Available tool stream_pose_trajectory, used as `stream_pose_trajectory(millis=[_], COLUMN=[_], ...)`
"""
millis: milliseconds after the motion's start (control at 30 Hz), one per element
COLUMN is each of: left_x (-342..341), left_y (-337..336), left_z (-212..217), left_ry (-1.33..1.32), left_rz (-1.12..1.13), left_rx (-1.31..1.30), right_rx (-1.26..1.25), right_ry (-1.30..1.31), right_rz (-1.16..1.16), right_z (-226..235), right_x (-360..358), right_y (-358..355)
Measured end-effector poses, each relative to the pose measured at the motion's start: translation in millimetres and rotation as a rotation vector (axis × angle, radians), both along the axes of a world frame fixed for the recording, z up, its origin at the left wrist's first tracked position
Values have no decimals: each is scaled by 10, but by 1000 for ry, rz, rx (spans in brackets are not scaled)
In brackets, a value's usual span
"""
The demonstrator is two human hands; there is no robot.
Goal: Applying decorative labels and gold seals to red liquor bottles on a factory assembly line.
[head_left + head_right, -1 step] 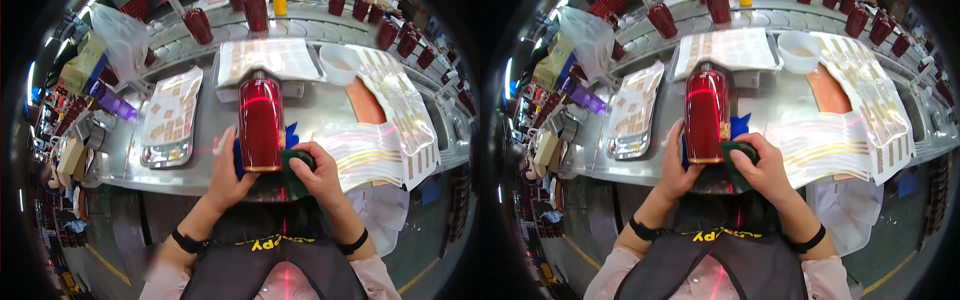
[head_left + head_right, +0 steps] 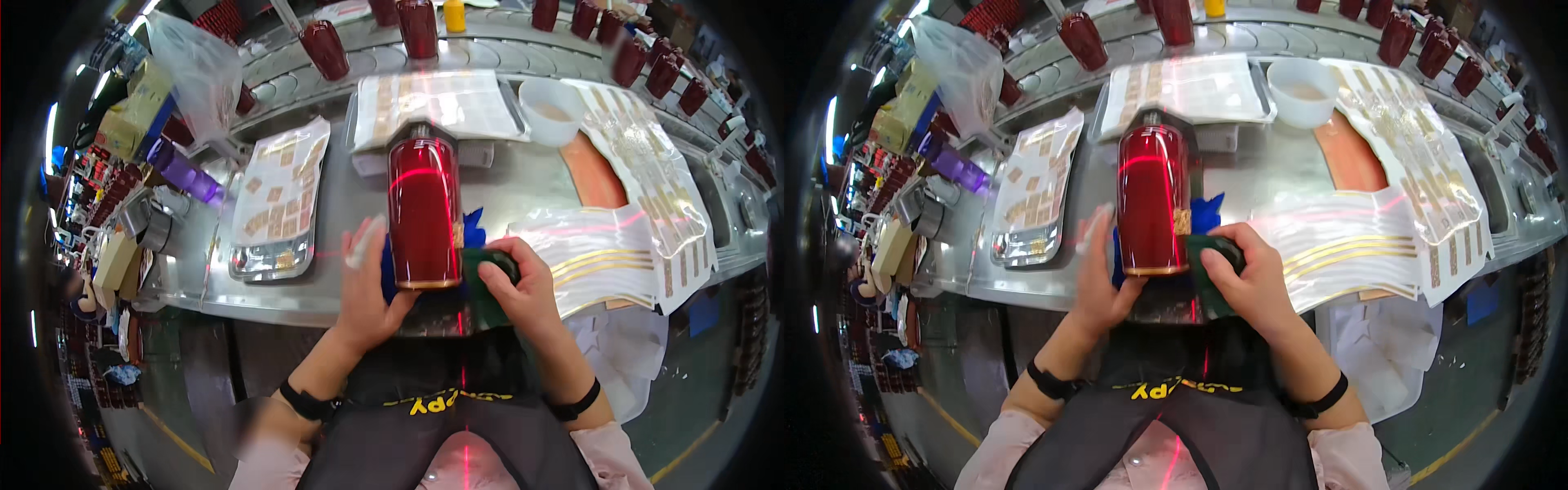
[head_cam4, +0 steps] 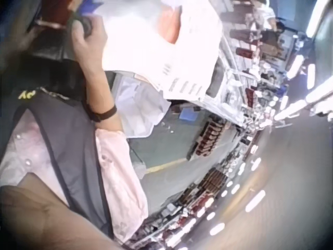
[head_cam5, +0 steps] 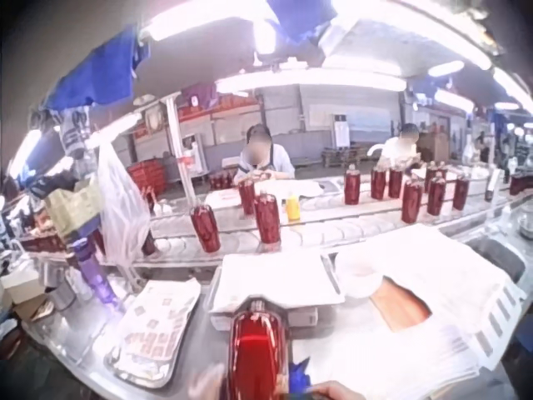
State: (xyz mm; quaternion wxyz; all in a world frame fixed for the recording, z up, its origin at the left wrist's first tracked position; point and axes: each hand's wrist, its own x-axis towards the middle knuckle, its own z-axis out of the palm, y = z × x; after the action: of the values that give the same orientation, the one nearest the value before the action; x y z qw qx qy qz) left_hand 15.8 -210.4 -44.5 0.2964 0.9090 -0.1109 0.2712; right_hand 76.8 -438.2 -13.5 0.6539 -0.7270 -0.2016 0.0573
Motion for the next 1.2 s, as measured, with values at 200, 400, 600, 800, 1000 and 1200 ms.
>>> stream_pose_trajectory(millis=[200,400,600,800,1000,1200], left_x=[234,648,1003,1075,1075,993], left_y=[19,194,2020,3250,3576,2529], left_z=[478,471,238,-157,-193,444], left_ry=[-84,-113,198,660,688,398], left_rz=[-300,-380,489,1070,958,616], left_rx=[451,56,229,152,23,-266], right_rx=[67,5,23,0,-72,-204], right_ry=[152,113,-30,31,4,-128], right_rz=[-43,-177,-133,-142,-144,-101], right_z=[48,216,217,76,189,363], right_x=[54,150,339,520,599,635], right_y=[-289,-607,-823,-707,-582,-369])
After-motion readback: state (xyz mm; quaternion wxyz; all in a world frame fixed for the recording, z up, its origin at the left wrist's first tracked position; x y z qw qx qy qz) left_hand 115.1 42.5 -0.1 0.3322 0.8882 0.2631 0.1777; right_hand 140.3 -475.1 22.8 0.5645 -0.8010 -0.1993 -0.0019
